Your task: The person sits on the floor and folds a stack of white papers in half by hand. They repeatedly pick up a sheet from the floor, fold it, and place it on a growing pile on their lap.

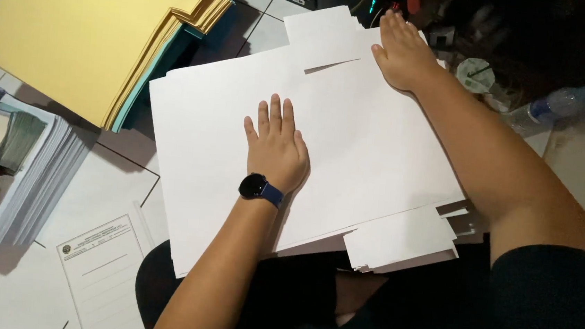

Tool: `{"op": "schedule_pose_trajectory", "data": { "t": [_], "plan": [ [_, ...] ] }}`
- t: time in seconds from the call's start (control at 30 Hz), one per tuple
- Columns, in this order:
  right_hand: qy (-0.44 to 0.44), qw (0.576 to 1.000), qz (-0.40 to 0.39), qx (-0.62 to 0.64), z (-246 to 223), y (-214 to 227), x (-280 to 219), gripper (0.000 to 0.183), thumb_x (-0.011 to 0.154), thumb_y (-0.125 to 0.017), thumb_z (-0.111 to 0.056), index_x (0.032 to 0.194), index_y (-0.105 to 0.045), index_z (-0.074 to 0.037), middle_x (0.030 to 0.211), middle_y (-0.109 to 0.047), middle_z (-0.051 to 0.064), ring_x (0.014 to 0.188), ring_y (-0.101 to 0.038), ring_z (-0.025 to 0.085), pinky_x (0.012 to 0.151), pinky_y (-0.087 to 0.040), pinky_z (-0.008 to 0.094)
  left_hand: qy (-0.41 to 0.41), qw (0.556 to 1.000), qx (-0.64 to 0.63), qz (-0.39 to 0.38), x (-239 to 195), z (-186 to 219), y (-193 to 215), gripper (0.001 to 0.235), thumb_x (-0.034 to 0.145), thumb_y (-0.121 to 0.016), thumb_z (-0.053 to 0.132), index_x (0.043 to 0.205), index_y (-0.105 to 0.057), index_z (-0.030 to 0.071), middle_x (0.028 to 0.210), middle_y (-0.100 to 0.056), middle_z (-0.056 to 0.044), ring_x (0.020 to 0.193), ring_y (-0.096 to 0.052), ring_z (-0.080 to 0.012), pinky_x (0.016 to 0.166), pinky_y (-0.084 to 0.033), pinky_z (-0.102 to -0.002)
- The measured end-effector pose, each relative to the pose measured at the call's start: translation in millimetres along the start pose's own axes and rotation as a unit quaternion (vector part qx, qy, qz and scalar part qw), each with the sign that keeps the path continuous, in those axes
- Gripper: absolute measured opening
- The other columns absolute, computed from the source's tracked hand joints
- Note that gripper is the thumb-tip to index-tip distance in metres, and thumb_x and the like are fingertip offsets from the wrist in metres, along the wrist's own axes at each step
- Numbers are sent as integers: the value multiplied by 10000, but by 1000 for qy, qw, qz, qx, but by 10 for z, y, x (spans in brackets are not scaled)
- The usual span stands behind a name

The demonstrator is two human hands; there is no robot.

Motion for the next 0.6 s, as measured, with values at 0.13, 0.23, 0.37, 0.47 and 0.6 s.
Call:
{"op": "schedule_pose_trajectory", "data": {
  "t": [0.13, 0.23, 0.37, 0.47, 0.6],
  "plan": [
    [-3, 1000, -28, 4, -59, 32, -406, 685, 1084, -243, -350, 1633, -43, 9, 1729, -10, 175, 1602, -13, 262, 1296, -35, 400, 18, 1000, -12, -16, 6, 13, 21, 641, 1018, -323, 287, 1616, -250, 69, 1688, -232, -165, 1555, -184, -368, 1230, -104, -617],
    [1, 999, -42, 0, -100, 40, -869, 699, 1080, -257, -356, 1631, -30, 10, 1726, 4, 186, 1601, -16, 291, 1291, -53, 428, 15, 1000, 14, 4, 36, -22, -86, 638, 1020, -331, 292, 1619, -258, 84, 1688, -243, -149, 1553, -197, -358, 1228, -125, -620],
    [0, 999, -48, -22, -159, 49, -1604, 742, 1094, -222, -456, 1646, -174, 39, 1721, -129, 253, 1597, -129, 374, 1292, -108, 502, 35, 994, -3, -107, 12, 62, 205, 629, 1064, -195, 294, 1660, -151, 98, 1728, -129, -167, 1598, -80, -340, 1265, -13, -584],
    [-25, 997, -46, -57, -222, 24, -2095, 750, 1086, -257, -458, 1632, -228, 56, 1705, -192, 276, 1583, -185, 401, 1277, -158, 513, 25, 995, 25, -97, 0, 32, 208, 622, 1072, -187, 305, 1663, -163, 113, 1734, -131, -146, 1603, -86, -319, 1274, -31, -578],
    [-57, 996, -23, -58, -292, -5, -2384, 774, 1084, -268, -483, 1627, -260, 68, 1691, -235, 291, 1569, -228, 412, 1261, -178, 531, -27, 990, 38, -130, -291, 126, 234, 630, 1068, -211, 383, 1665, -199, 183, 1736, -126, -131, 1601, -85, -326, 1267, -49, -598]
  ]
}}
Point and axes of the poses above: each hand's wrist, its own x-axis towards the middle knuckle, its own y-axis out of the back of the hand, z = x × y, the point moved 1 cm from there along x, towards the middle knuckle
